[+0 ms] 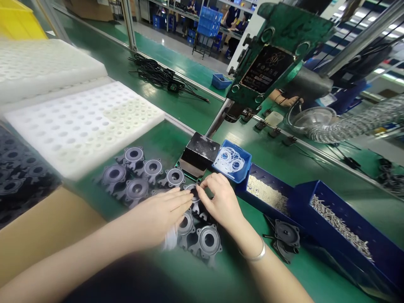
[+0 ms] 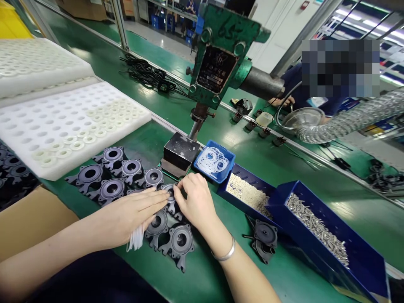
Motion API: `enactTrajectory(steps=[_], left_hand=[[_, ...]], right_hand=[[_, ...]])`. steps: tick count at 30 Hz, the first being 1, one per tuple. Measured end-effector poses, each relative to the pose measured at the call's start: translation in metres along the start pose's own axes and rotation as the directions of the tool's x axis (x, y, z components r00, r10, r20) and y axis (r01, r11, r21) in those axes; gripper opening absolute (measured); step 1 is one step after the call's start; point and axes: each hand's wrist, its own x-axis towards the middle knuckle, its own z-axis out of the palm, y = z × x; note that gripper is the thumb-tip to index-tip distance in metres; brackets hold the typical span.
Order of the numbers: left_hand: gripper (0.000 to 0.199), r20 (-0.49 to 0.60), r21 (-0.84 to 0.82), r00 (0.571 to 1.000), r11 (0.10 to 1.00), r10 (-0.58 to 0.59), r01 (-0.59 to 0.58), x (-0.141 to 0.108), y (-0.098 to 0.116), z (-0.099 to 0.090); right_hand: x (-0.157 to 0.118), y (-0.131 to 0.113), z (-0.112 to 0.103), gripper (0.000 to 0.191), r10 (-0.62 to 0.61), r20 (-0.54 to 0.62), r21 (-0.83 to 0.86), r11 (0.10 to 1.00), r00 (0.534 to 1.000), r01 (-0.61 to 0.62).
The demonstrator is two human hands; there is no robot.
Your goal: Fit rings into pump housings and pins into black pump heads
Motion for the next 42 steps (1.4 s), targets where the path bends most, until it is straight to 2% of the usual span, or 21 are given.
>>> enactTrajectory(steps=[5, 7, 9, 12, 16, 22, 27, 30, 34, 36, 38, 40, 42], left_hand=[[0.042, 0.061, 0.016, 0.998, 1.0, 0.007, -0.008, 0.002, -0.001, -0.003], [0.042, 0.066, 0.012, 0.998, 1.0, 0.001, -0.002, 0.002, -0.001, -0.002], [0.042, 0.06, -0.006, 0.998, 1.0, -0.011, 0.012, 0.003, -0.001, 0.0], [0.042, 0.061, -0.019, 0.998, 1.0, -0.018, 0.019, 0.003, 0.0, 0.002], [0.043, 0.086, 0.021, 0.996, 1.0, -0.015, 0.013, 0.004, 0.003, 0.003], [0.046, 0.08, 0.028, 0.996, 0.999, -0.028, 0.026, 0.006, 0.005, 0.001], [0.048, 0.101, 0.031, 0.994, 0.999, -0.031, 0.028, 0.006, 0.007, 0.003], [0.048, 0.076, 0.041, 0.996, 0.999, -0.035, 0.032, 0.005, 0.008, 0.008], [0.042, 0.018, 0.012, 0.999, 1.0, -0.027, 0.027, 0.007, 0.005, 0.006], [0.037, -0.063, -0.054, 0.996, 0.996, -0.068, 0.064, 0.01, 0.005, -0.002], [0.035, -0.141, -0.154, 0.975, 0.977, -0.171, 0.149, 0.014, 0.008, -0.012], [0.031, -0.129, -0.24, 0.96, 0.947, -0.249, 0.213, 0.018, 0.012, -0.021], [0.024, -0.058, -0.277, 0.963, 0.931, -0.264, 0.239, 0.022, 0.017, -0.025]], right_hand=[[-0.002, 0.001, -0.001, 0.008, 0.004, -0.012, 0.009, 1.0, 1.0, -0.004], [-0.004, 0.0, -0.004, 0.021, -0.037, -0.005, 0.048, 0.998, 0.999, 0.037], [-0.006, -0.002, -0.008, 0.035, -0.117, 0.056, 0.097, 0.989, 0.992, 0.112], [-0.009, -0.002, -0.013, 0.04, -0.21, 0.15, 0.099, 0.975, 0.966, 0.196], [-0.014, 0.001, -0.016, 0.036, -0.174, 0.152, 0.009, 0.985, 0.973, 0.175], [-0.033, 0.004, -0.024, 0.034, -0.089, 0.125, -0.034, 0.995, 0.988, 0.093], [-0.054, -0.003, -0.025, 0.043, -0.141, 0.118, -0.059, 0.987, 0.983, 0.149], [-0.059, -0.011, -0.021, 0.044, -0.18, 0.098, -0.062, 0.98, 0.979, 0.187], [-0.054, -0.022, -0.023, 0.041, -0.218, 0.084, 0.037, 0.976, 0.972, 0.215], [-0.05, -0.028, -0.029, 0.04, -0.161, 0.017, 0.108, 0.982, 0.987, 0.158], [-0.045, -0.035, -0.037, 0.034, -0.064, -0.04, 0.199, 0.978, 0.997, 0.071], [-0.041, -0.043, -0.042, 0.027, -0.018, -0.005, 0.329, 0.944, 1.0, 0.018], [-0.038, -0.05, -0.043, 0.015, -0.032, 0.074, 0.452, 0.892, 0.997, -0.005]])
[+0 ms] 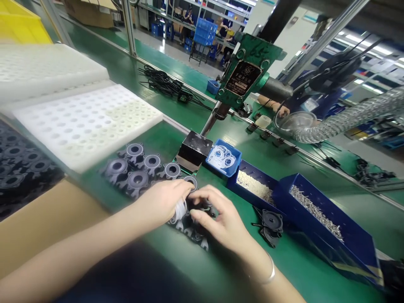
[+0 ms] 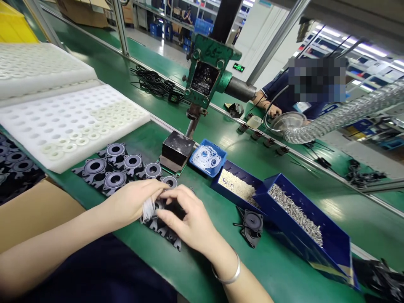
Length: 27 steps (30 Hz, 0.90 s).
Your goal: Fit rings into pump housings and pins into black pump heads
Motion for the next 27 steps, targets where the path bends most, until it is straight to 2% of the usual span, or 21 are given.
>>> enactTrajectory(steps=[2, 5, 7, 10, 12, 14, 18, 20, 23, 27], left_hand=[[0.021, 0.061, 0.0, 0.998, 1.0, -0.028, 0.028, 0.002, 0.004, 0.002], [0.023, 0.102, 0.048, 0.993, 0.997, -0.06, 0.056, 0.003, 0.005, 0.009], [0.026, 0.098, 0.08, 0.995, 0.997, -0.02, 0.012, 0.002, 0.005, 0.013], [0.032, 0.028, 0.09, 0.993, 0.989, 0.113, -0.115, -0.002, 0.002, 0.014], [0.036, -0.021, 0.094, 0.985, 0.981, 0.171, -0.169, -0.004, 0.0, 0.013], [0.037, -0.067, 0.118, 0.981, 0.978, 0.182, -0.174, -0.005, -0.003, 0.012], [0.032, -0.098, 0.186, 0.97, 0.962, 0.221, -0.201, -0.001, -0.005, 0.017], [0.032, -0.055, 0.187, 0.949, 0.937, 0.309, -0.294, 0.002, -0.002, 0.023], [0.031, 0.003, 0.154, 0.914, 0.903, 0.406, -0.402, 0.004, 0.005, 0.029], [0.029, 0.067, 0.099, 0.91, 0.905, 0.409, -0.413, 0.004, 0.01, 0.031]], right_hand=[[0.001, -0.003, 0.004, 0.01, 0.019, 0.016, 0.082, 0.996, 1.0, -0.02], [-0.001, -0.004, 0.007, 0.016, 0.111, -0.022, 0.15, 0.983, 0.994, -0.106], [-0.003, -0.002, 0.004, 0.017, 0.192, -0.032, 0.22, 0.959, 0.981, -0.181], [-0.01, 0.003, -0.006, 0.02, 0.282, -0.093, 0.28, 0.928, 0.955, -0.247], [-0.015, 0.011, -0.012, 0.021, 0.319, -0.175, 0.249, 0.929, 0.931, -0.272], [-0.021, 0.023, -0.017, 0.022, 0.356, -0.24, 0.173, 0.931, 0.903, -0.322], [-0.028, 0.048, -0.019, 0.022, 0.438, -0.267, 0.039, 0.895, 0.859, -0.444], [-0.029, 0.054, -0.018, 0.022, 0.445, -0.261, 0.037, 0.891, 0.857, -0.452], [-0.028, 0.052, -0.019, 0.021, 0.404, -0.249, 0.071, 0.914, 0.88, -0.4], [-0.028, 0.05, -0.018, 0.018, 0.392, -0.239, 0.021, 0.917, 0.888, -0.399]])
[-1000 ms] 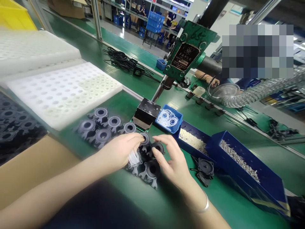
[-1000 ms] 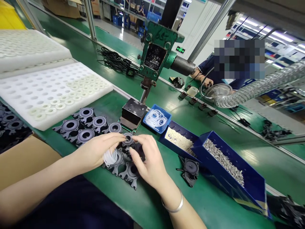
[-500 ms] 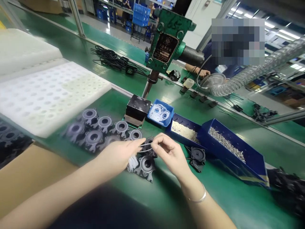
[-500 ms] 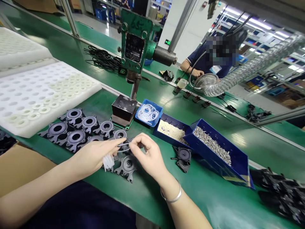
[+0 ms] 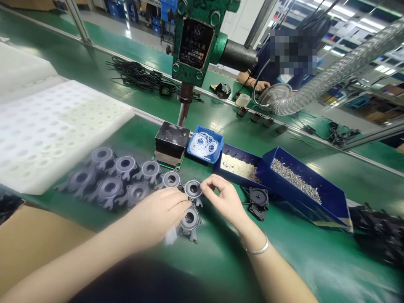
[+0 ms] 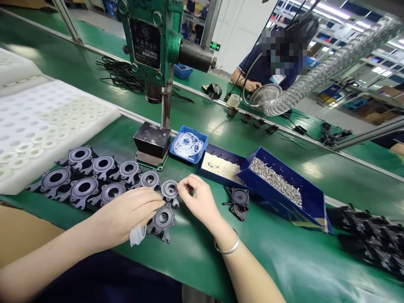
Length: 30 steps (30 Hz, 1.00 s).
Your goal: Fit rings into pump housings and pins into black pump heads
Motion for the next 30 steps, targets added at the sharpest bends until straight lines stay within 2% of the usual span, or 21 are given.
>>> enactTrajectory(steps=[7, 10, 11, 13, 16, 23, 30], left_hand=[[0.034, 0.091, 0.117, 0.995, 0.992, 0.028, -0.038, -0.002, -0.005, 0.012], [0.035, 0.133, 0.171, 0.99, 0.983, 0.051, -0.073, -0.003, -0.006, 0.013], [0.036, 0.146, 0.186, 0.988, 0.979, 0.058, -0.085, -0.003, -0.005, 0.013], [0.037, 0.166, 0.218, 0.984, 0.971, 0.065, -0.1, -0.004, -0.004, 0.012], [0.039, 0.194, 0.251, 0.979, 0.962, 0.057, -0.105, -0.004, -0.003, 0.013], [0.044, 0.22, 0.255, 0.974, 0.961, 0.049, -0.106, 0.0, 0.0, 0.011], [0.045, 0.159, 0.227, 0.987, 0.972, 0.021, -0.057, 0.001, 0.006, 0.012]], right_hand=[[0.0, 0.012, 0.005, 0.016, -0.042, -0.022, -0.09, 0.995, 0.999, 0.04], [-0.002, 0.014, 0.004, 0.004, -0.143, -0.071, -0.185, 0.974, 0.987, 0.128], [-0.003, 0.014, 0.004, 0.014, -0.204, -0.068, -0.222, 0.957, 0.977, 0.185], [-0.004, 0.012, 0.003, 0.031, -0.327, 0.012, -0.285, 0.905, 0.945, 0.317], [-0.006, 0.01, 0.003, 0.036, -0.391, 0.175, -0.344, 0.835, 0.904, 0.428], [-0.016, 0.017, -0.012, 0.036, -0.372, 0.165, -0.471, 0.784, 0.913, 0.405], [-0.042, 0.016, -0.022, 0.036, -0.394, 0.163, -0.468, 0.776, 0.905, 0.422]])
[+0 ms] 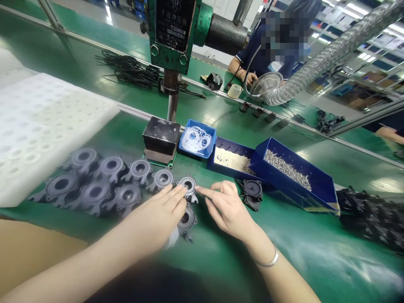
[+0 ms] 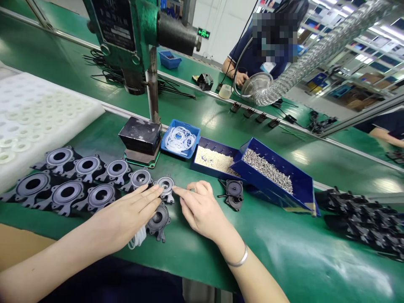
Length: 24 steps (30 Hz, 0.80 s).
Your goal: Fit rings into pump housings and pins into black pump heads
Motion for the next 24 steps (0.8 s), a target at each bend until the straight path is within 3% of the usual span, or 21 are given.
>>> enactTrajectory(steps=[8, 11, 14, 17, 19, 21, 24], left_hand=[[0.043, 0.045, -0.061, 0.998, 0.997, -0.042, 0.044, -0.003, -0.001, 0.012], [0.038, 0.016, -0.145, 0.998, 0.988, -0.059, 0.06, -0.005, -0.006, 0.012], [0.036, -0.066, -0.299, 0.986, 0.946, -0.153, 0.126, -0.006, -0.013, 0.0], [0.031, -0.157, -0.45, 0.926, 0.859, -0.343, 0.242, -0.011, -0.019, -0.018], [0.029, -0.17, -0.521, 0.886, 0.802, -0.432, 0.292, -0.015, -0.022, -0.027], [0.028, -0.146, -0.565, 0.858, 0.754, -0.492, 0.336, -0.02, -0.024, -0.032], [0.024, -0.096, -0.584, 0.828, 0.705, -0.553, 0.403, -0.029, -0.027, -0.036]], right_hand=[[0.001, -0.013, 0.015, 0.042, -0.067, 0.011, 0.064, 0.996, 0.998, 0.067], [0.007, -0.014, 0.017, 0.043, -0.054, 0.01, 0.093, 0.994, 0.998, 0.053], [0.017, -0.017, 0.005, 0.041, 0.031, -0.129, 0.164, 0.986, 0.991, -0.009], [0.035, -0.028, -0.014, 0.028, 0.158, -0.291, 0.273, 0.959, 0.944, -0.076], [0.049, -0.041, -0.02, 0.019, 0.154, -0.173, 0.383, 0.92, 0.973, -0.077], [0.065, -0.057, -0.017, 0.018, 0.069, 0.047, 0.507, 0.858, 0.997, -0.083], [0.086, -0.078, -0.001, 0.015, -0.017, 0.208, 0.614, 0.781, 0.978, -0.116]])
